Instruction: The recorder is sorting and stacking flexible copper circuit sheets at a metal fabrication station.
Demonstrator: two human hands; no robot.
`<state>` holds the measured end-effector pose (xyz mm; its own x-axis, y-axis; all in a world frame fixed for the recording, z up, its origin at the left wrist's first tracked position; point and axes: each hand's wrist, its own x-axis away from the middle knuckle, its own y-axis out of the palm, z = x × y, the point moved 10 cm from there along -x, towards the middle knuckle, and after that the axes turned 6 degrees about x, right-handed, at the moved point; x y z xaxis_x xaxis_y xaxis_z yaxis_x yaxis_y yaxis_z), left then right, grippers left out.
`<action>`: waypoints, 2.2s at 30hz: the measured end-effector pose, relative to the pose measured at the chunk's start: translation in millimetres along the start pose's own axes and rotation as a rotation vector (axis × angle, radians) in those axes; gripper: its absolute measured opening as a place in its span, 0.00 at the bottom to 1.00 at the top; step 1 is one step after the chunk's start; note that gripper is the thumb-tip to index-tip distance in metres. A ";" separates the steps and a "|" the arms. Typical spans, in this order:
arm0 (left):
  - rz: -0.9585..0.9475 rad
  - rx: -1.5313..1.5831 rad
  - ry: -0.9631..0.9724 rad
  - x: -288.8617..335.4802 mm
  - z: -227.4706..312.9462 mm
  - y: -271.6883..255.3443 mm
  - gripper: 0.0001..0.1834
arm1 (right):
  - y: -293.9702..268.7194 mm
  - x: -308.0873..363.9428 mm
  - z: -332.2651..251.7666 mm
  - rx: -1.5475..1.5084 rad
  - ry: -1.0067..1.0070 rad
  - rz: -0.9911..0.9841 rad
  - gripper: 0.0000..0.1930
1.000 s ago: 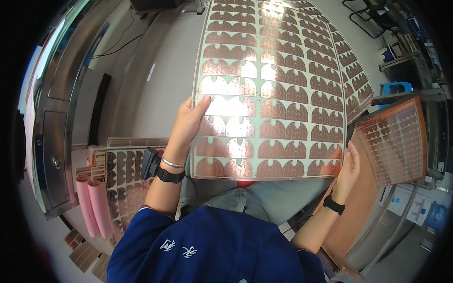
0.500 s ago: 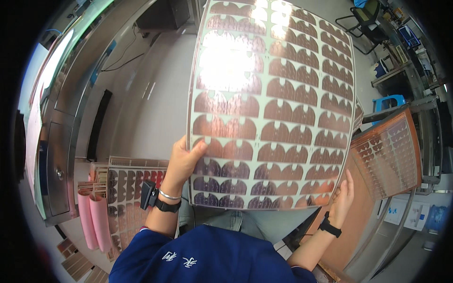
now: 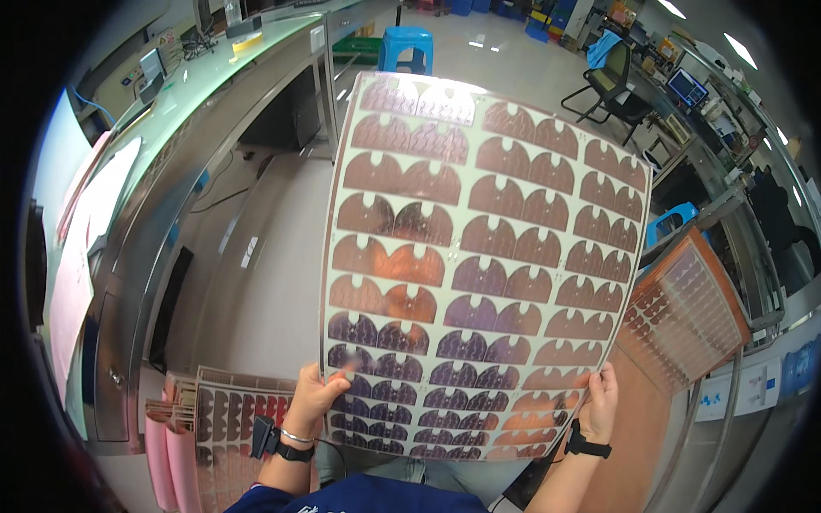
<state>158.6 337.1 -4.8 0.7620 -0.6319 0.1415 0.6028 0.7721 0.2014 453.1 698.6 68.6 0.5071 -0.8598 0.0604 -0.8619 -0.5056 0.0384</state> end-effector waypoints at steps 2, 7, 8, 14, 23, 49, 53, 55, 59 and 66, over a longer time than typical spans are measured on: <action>0.006 0.019 0.012 -1.4 4.1 1.1 0.17 | 2.5 5.6 -3.1 -0.033 0.027 0.024 0.08; -0.026 -0.011 0.031 -3.1 4.1 0.7 0.14 | 4.5 9.8 -1.7 -0.117 0.023 -0.015 0.08; -0.014 -0.003 0.005 -1.7 0.5 -1.7 0.14 | 5.5 10.9 -2.4 -0.119 0.020 -0.019 0.08; 0.047 0.090 -0.089 -0.8 -4.1 -6.2 0.14 | 2.0 9.7 -2.0 -0.128 -0.022 -0.077 0.13; -0.189 0.211 -0.092 -21.2 -1.2 -1.4 0.29 | 4.3 2.1 13.5 -0.093 0.029 -0.068 0.16; -0.026 0.709 -0.065 -19.4 15.8 62.1 0.26 | -96.4 4.3 23.2 -0.710 -0.048 0.185 0.18; -0.032 0.614 -0.133 -20.0 -3.0 56.9 0.24 | -107.0 8.2 52.6 -0.666 0.097 0.270 0.18; 0.030 0.520 -0.097 -22.6 -6.5 49.1 0.24 | -102.8 10.2 59.2 -0.675 0.126 0.301 0.18; 0.037 0.521 -0.110 -27.3 -9.5 45.2 0.24 | -101.2 12.2 79.0 -0.667 0.188 0.354 0.19; 0.054 0.506 -0.126 -28.1 -11.3 42.3 0.24 | -115.4 10.9 104.3 -0.624 0.243 0.380 0.16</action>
<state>165.4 388.2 -11.1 0.7355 -0.6197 0.2739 0.3502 0.6937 0.6294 557.8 740.1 -39.2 0.2246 -0.8902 0.3964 -0.8524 0.0176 0.5225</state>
